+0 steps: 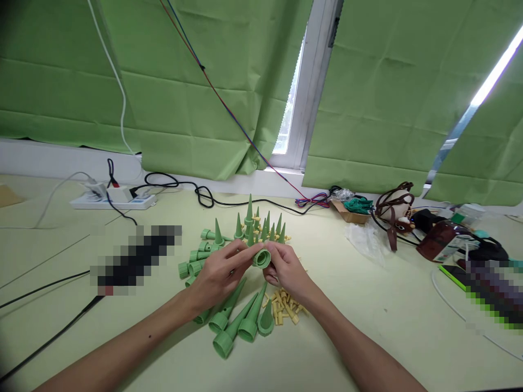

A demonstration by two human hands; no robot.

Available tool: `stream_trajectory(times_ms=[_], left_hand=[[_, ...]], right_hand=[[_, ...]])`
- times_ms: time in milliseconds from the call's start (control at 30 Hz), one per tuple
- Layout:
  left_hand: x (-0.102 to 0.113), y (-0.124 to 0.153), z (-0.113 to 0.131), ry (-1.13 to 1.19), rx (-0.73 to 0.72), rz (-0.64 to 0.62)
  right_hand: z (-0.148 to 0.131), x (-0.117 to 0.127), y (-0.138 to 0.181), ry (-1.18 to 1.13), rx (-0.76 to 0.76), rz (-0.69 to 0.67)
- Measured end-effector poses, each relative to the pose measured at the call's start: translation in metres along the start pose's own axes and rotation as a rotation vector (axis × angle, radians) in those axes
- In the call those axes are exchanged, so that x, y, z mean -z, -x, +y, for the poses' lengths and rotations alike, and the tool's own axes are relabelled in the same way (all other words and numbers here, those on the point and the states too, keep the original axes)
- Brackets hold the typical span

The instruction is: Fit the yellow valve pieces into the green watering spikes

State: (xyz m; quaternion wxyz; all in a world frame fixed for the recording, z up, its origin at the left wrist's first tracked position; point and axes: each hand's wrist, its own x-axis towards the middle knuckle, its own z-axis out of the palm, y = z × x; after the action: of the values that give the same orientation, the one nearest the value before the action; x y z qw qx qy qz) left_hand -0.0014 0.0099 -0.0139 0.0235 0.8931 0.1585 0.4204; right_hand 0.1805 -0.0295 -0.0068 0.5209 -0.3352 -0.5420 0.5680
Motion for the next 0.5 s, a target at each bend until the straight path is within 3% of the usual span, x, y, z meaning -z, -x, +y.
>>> stream_trajectory(times_ms=[300,500], left_hand=[[0.001,-0.003,0.004,-0.009,0.0,0.02],[0.0,-0.006,0.014,0.131,0.169,0.054]], right_hand=[[0.004,0.0,-0.001,0.003,0.007,0.023],[0.003,0.0,-0.002,0.052,0.067,0.078]])
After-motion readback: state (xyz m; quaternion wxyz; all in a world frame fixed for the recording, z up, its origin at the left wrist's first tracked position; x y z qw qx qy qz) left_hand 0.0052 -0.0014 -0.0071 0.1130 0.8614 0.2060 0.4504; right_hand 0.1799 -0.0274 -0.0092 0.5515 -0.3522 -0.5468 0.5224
